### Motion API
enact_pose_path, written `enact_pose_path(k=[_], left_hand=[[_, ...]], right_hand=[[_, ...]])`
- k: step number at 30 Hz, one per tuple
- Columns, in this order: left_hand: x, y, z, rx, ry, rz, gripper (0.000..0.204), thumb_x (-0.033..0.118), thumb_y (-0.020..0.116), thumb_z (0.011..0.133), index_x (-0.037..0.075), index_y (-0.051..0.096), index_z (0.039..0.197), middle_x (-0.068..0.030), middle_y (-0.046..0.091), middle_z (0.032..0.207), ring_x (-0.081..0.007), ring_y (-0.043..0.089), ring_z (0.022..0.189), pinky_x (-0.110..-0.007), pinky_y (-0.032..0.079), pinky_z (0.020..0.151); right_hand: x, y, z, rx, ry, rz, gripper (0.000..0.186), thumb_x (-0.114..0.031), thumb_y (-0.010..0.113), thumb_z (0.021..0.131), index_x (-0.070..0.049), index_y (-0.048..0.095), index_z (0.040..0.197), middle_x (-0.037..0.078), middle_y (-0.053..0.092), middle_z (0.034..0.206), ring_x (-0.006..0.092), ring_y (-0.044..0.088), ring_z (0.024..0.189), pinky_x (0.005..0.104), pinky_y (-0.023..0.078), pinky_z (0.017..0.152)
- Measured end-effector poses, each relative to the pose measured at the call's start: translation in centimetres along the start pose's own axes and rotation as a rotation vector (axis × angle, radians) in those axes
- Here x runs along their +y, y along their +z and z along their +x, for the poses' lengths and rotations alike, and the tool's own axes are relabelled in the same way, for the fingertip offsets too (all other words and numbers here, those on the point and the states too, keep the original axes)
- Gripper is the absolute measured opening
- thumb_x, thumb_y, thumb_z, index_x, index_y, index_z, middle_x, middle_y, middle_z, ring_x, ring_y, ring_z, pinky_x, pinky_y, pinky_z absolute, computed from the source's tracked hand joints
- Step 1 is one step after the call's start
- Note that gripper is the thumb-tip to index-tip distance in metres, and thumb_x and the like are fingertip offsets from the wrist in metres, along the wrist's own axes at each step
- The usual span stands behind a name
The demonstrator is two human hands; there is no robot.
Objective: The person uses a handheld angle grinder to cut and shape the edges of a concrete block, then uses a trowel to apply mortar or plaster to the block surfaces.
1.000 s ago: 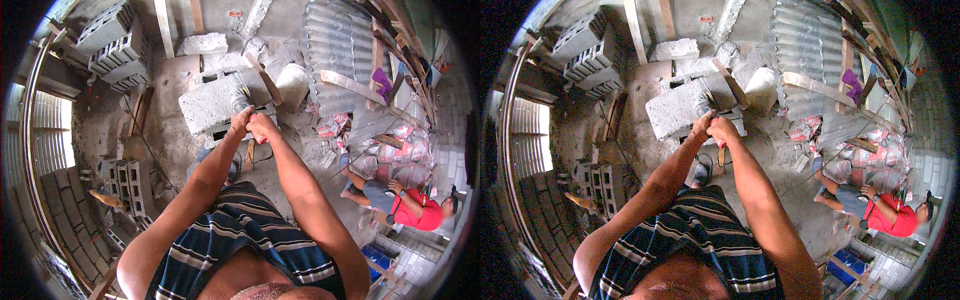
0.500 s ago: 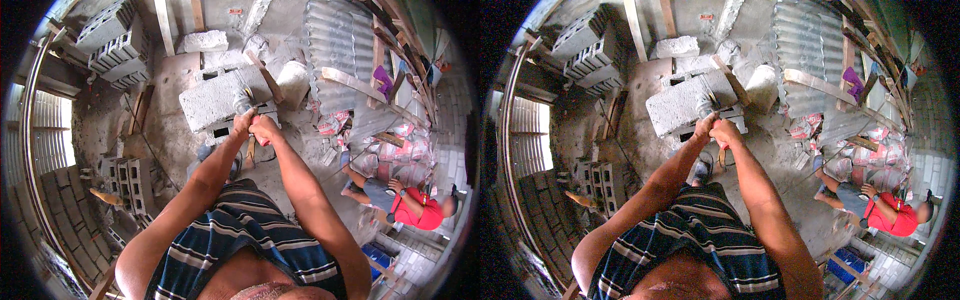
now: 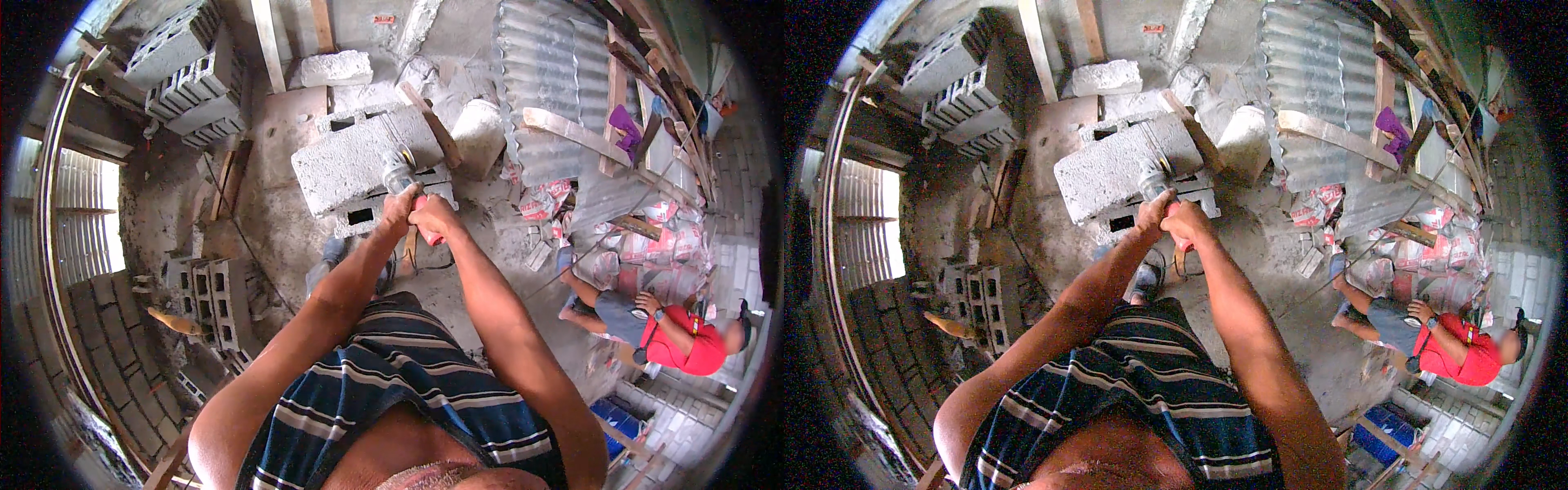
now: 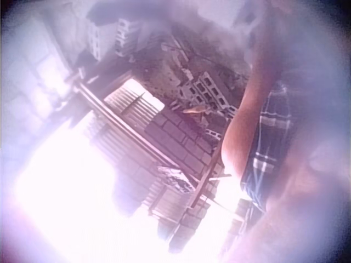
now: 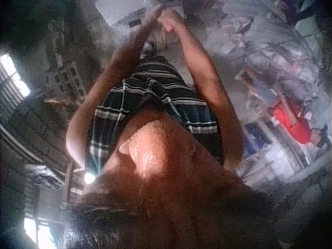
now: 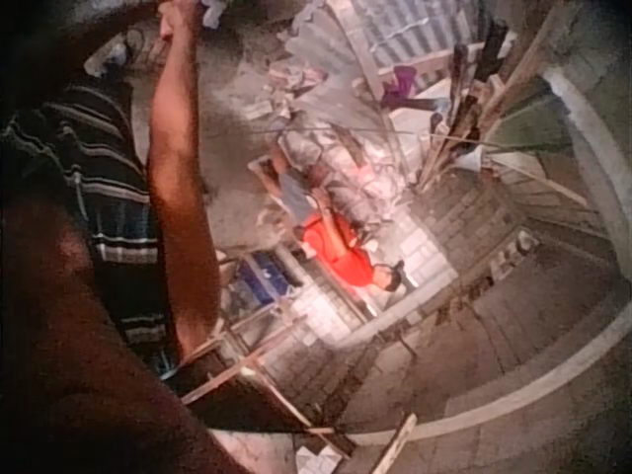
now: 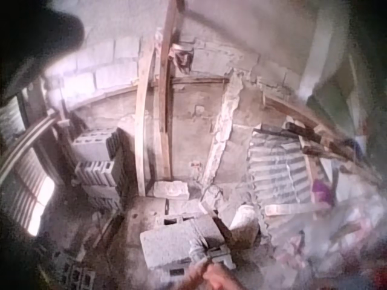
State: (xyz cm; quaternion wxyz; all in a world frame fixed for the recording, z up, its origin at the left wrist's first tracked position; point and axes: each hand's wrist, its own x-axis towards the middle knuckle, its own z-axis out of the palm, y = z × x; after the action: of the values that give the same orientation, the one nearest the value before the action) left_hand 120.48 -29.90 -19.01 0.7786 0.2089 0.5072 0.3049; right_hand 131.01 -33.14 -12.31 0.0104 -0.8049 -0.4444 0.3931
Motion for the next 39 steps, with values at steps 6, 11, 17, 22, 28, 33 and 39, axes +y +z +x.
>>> enact_pose_path(k=[6,11,17,22,28,33,39], left_hand=[[-1.8,-0.6,0.4,-0.018,0.134,0.082,0.037,0.033,0.078,0.073,-0.001,0.069,0.086,-0.0058,0.066,0.08,-0.0171,0.059,0.064,-0.035,0.049,0.062],[-2.1,0.0,0.7,-0.004,-0.025,-0.078,0.037,0.032,0.079,0.071,0.0,0.068,0.084,-0.0052,0.065,0.078,-0.0169,0.059,0.063,-0.035,0.048,0.06],[-3.0,0.6,-0.4,-0.071,0.13,-0.018,0.029,0.026,0.079,0.072,0.002,0.067,0.084,-0.0045,0.065,0.078,-0.0163,0.06,0.064,-0.033,0.049,0.061],[-5.5,-0.6,0.9,-0.116,0.378,0.285,0.021,0.02,0.07,0.079,0.011,0.066,0.097,-0.008,0.067,0.083,-0.0204,0.063,0.072,-0.036,0.051,0.066],[-6.0,-1.6,1.4,-0.114,0.385,0.427,0.028,0.024,0.064,0.085,0.021,0.065,0.112,-0.012,0.068,0.088,-0.0242,0.065,0.079,-0.037,0.052,0.071],[-2.7,2.3,-2.9,0.085,0.001,0.0,0.042,0.029,0.08,0.07,-0.004,0.064,0.09,-0.0067,0.066,0.089,-0.0165,0.061,0.07,-0.034,0.049,0.06],[-5.5,0.6,0.1,0.027,0.015,-0.012,0.035,0.027,0.082,0.07,0.001,0.067,0.088,-0.0056,0.066,0.08,-0.0151,0.06,0.064,-0.034,0.05,0.059]], right_hand=[[-0.2,-0.3,-1.1,-0.021,-0.004,-0.005,0.073,-0.029,0.074,0.059,0.008,0.057,0.119,0.029,0.065,0.111,0.0369,0.066,0.102,0.0403,0.052,0.088],[0.7,-0.1,-1.3,-0.025,-0.009,0.02,0.072,-0.03,0.073,0.059,0.009,0.057,0.117,0.03,0.065,0.108,0.0384,0.066,0.101,0.0413,0.052,0.086],[2.1,0.7,-1.2,-0.009,-0.003,-0.002,0.064,-0.026,0.071,0.062,0.009,0.058,0.113,0.031,0.064,0.111,0.0408,0.065,0.103,0.0424,0.051,0.09],[3.2,1.3,-0.9,-0.006,-0.014,0.016,0.067,-0.026,0.071,0.062,0.009,0.055,0.117,0.031,0.063,0.113,0.0414,0.064,0.105,0.0426,0.051,0.091],[2.5,1.3,-1.2,-0.03,-0.02,0.009,0.066,-0.027,0.073,0.062,0.008,0.056,0.115,0.031,0.064,0.112,0.0417,0.064,0.104,0.0428,0.051,0.091],[4.9,1.9,-1.6,0.003,-0.027,0.041,0.063,-0.027,0.074,0.062,0.007,0.057,0.112,0.03,0.064,0.109,0.0418,0.064,0.102,0.0433,0.052,0.089],[4.7,2.2,-1.4,0.001,-0.016,0.045,0.062,-0.026,0.074,0.062,0.009,0.058,0.11,0.03,0.065,0.107,0.0413,0.065,0.1,0.0428,0.052,0.088]])
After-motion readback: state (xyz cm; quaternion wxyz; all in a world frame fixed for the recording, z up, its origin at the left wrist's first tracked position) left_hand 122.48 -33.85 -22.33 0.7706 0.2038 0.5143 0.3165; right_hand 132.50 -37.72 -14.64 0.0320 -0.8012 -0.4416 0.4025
